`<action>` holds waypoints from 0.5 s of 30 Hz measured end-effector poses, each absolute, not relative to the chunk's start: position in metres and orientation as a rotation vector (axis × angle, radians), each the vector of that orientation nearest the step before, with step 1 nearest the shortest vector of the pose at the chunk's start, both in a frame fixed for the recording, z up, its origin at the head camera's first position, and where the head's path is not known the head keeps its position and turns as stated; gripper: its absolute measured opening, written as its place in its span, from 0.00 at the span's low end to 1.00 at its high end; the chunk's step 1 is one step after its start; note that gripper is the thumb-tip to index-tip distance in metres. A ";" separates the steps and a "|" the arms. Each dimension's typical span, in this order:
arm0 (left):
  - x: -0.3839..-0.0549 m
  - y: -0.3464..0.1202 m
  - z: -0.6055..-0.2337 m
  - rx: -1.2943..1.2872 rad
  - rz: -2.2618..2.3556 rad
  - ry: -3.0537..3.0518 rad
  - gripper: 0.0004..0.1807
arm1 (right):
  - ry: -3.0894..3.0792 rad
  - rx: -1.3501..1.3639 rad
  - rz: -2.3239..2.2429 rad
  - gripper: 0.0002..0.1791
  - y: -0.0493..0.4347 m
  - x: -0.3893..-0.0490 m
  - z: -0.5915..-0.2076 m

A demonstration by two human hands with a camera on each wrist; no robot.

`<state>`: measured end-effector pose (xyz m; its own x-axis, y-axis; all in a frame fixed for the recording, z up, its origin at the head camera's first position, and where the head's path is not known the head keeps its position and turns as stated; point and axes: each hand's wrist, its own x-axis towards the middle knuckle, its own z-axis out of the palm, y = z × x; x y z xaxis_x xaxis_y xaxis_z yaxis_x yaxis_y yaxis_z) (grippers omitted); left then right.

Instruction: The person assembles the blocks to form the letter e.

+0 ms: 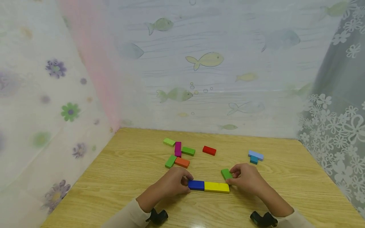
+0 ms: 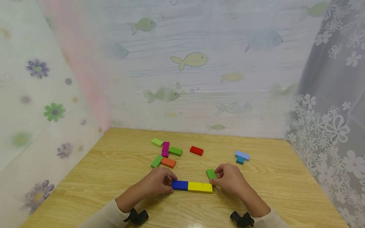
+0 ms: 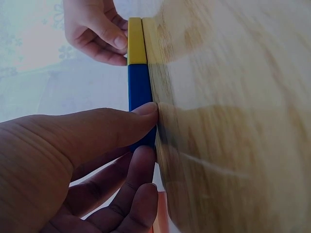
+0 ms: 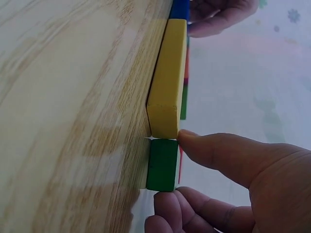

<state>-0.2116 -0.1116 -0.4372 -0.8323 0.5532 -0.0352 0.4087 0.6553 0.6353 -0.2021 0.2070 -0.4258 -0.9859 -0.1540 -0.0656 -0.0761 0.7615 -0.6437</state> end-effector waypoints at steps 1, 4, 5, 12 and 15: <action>-0.212 -0.111 -0.437 0.781 0.933 2.648 0.19 | 2.841 -0.191 -1.030 0.24 0.207 -0.202 -0.425; -0.211 -0.111 -0.437 0.774 0.930 2.647 0.19 | 2.839 -0.187 -1.032 0.23 0.206 -0.201 -0.425; -0.211 -0.111 -0.437 0.772 0.929 2.646 0.19 | 2.839 -0.187 -1.031 0.23 0.206 -0.200 -0.424; -0.210 -0.111 -0.436 0.768 0.929 2.648 0.19 | 2.841 -0.180 -1.023 0.24 0.205 -0.199 -0.423; -0.210 -0.111 -0.436 0.767 0.927 2.650 0.19 | 2.845 -0.194 -1.022 0.24 0.205 -0.199 -0.422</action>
<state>-0.2103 -0.1107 -0.4356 -0.8363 0.5467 -0.0429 0.4007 0.6627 0.6327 -0.1991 0.2052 -0.4223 -0.9856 -0.1575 -0.0622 -0.0819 0.7648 -0.6390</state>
